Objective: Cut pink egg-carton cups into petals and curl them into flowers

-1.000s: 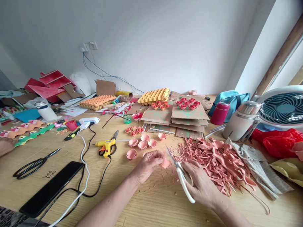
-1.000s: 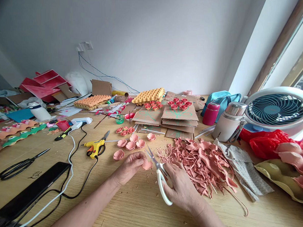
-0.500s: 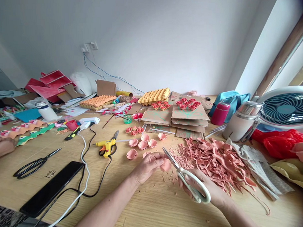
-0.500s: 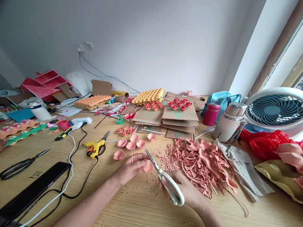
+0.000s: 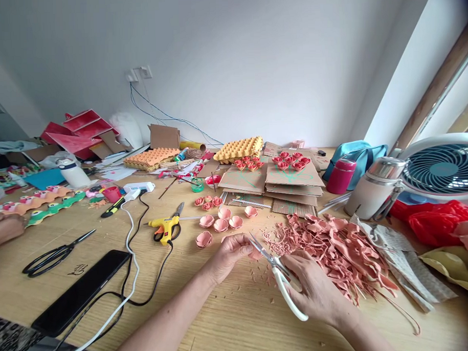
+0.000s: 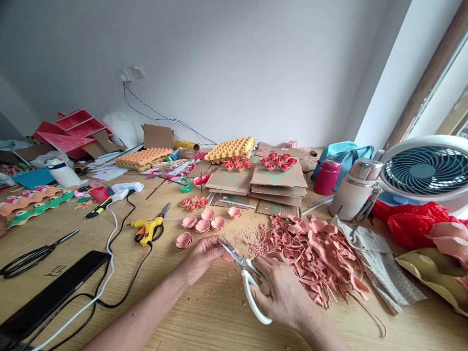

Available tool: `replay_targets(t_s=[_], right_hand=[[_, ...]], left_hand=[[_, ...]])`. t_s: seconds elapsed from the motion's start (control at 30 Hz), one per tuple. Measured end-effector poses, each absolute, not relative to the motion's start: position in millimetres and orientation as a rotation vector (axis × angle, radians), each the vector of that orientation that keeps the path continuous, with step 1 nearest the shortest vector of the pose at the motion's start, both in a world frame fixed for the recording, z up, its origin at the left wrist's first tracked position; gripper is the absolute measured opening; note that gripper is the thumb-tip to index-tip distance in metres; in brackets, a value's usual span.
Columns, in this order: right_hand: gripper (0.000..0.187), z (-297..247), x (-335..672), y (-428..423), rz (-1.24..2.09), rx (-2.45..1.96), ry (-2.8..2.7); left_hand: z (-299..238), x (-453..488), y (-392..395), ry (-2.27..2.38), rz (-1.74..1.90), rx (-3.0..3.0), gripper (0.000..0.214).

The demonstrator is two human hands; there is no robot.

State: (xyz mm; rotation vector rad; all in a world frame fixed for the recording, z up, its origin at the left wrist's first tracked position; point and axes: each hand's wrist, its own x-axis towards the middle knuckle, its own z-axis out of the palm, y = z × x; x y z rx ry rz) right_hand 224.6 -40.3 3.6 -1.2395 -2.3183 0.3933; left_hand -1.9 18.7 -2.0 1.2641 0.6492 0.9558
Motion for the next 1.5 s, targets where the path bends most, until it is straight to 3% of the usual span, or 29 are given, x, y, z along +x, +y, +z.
replay_targets(t_s=[0.53,1.5], right_hand=[[0.009,4.5,224.9,-38.4,0.202,-1.161,-2.361],[0.023,1.3,226.4,-39.8,0.222,-1.163,-2.406]], left_hand=[[4.0,-1.8,16.4,0.662,0.928,1.293,0.023],[2.9,-3.6,17.2,0.593,0.928,1.330,0.021]])
